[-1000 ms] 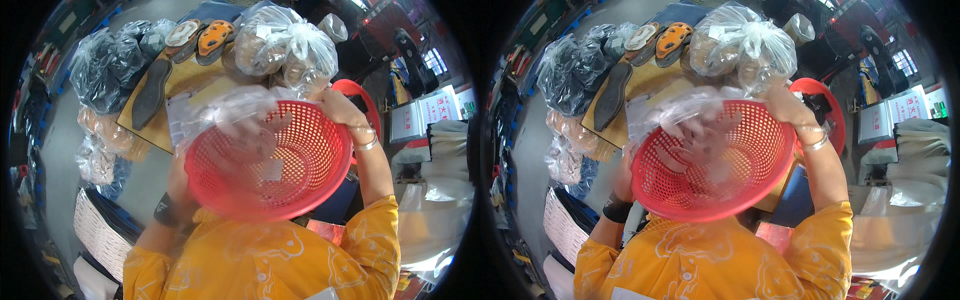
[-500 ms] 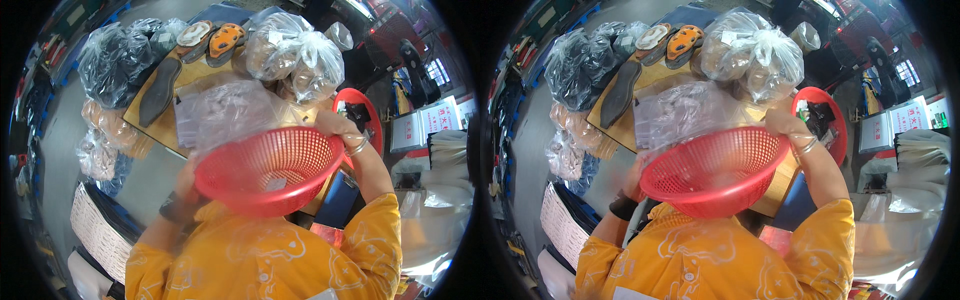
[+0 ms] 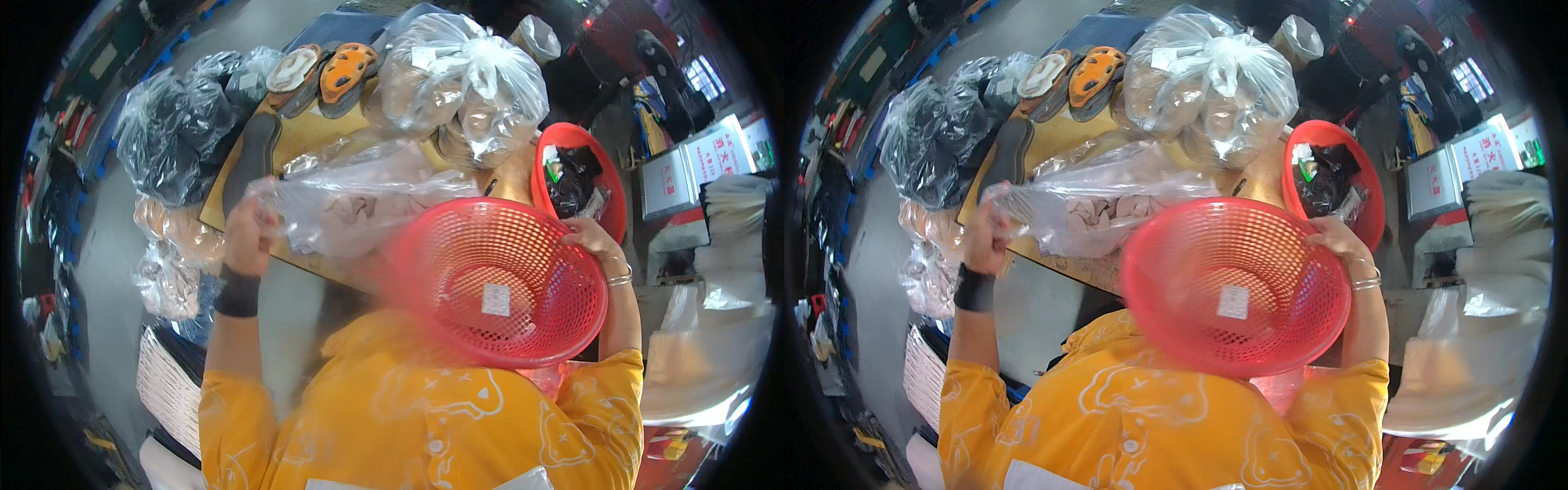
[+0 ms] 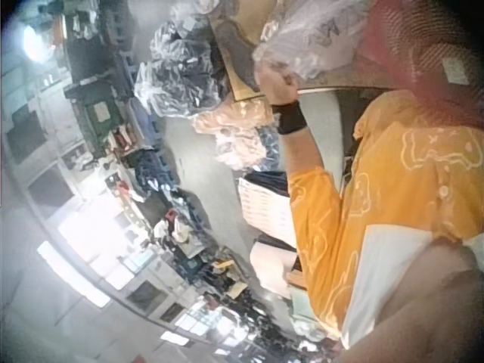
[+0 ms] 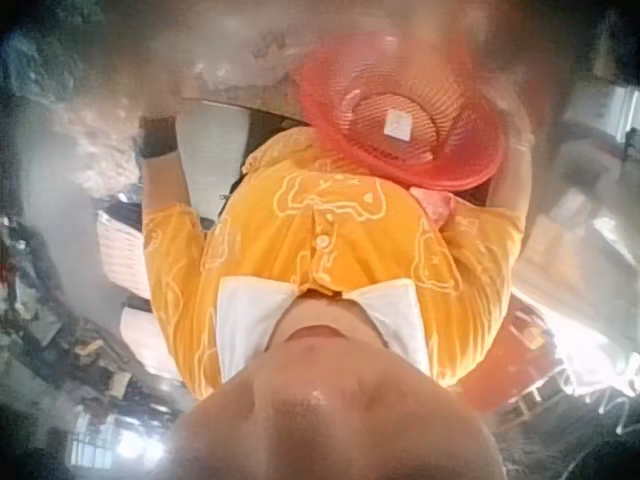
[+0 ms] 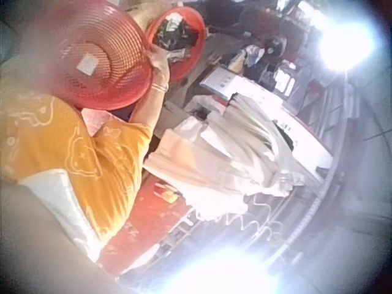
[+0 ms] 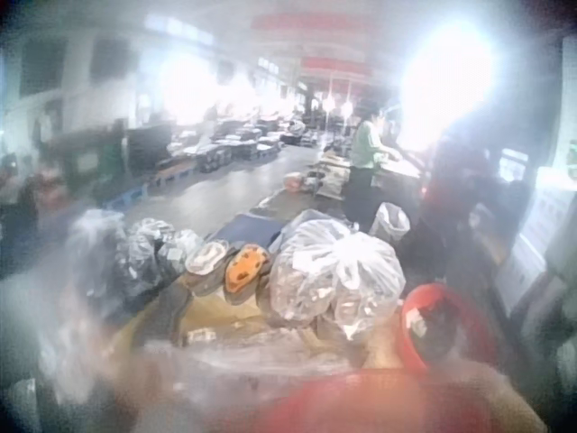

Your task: The person feeds a sheet of white material into a die-cutting press and uses a squeegee to press the pattern. They remove the cut sheet, peel out the shaped pieces, and place them into a red basket. The person then uses an air gun to blow the basket and transfers the pieces into a plastic bag.

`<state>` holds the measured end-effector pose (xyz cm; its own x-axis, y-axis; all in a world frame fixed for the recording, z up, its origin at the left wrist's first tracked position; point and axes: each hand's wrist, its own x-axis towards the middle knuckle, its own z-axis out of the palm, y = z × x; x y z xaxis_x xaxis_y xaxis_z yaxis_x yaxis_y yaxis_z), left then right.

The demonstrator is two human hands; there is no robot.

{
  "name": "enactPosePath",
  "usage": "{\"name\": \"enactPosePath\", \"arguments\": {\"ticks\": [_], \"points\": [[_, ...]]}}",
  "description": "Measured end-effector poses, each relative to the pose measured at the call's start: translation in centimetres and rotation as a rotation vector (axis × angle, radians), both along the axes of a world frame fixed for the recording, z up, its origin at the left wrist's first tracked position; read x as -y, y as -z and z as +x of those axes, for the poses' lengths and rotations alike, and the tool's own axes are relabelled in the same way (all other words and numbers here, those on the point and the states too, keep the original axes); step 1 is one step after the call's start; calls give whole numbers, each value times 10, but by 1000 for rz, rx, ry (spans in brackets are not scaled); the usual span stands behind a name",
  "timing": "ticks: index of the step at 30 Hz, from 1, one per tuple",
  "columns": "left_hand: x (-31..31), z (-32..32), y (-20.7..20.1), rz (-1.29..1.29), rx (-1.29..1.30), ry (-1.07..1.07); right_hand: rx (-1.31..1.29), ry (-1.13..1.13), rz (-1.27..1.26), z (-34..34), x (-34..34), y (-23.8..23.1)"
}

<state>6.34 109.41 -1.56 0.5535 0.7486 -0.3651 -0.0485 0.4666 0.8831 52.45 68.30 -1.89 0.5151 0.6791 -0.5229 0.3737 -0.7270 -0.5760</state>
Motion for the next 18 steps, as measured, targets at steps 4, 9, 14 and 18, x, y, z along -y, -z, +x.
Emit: {"name": "enactPosePath", "arguments": {"ticks": [4,9,14,18], "points": [[-30,30,-9,-38,294,-4,131,361,103,-24,45,21],[-16,58,-23,193,182,98,854,153,-301,-57,9,53],[-15,58,-4,383,3,187,637,-144,315,-123,-133,89],[-34,62,-58,361,-85,266,147,119,105,-136,-243,-3]]}}
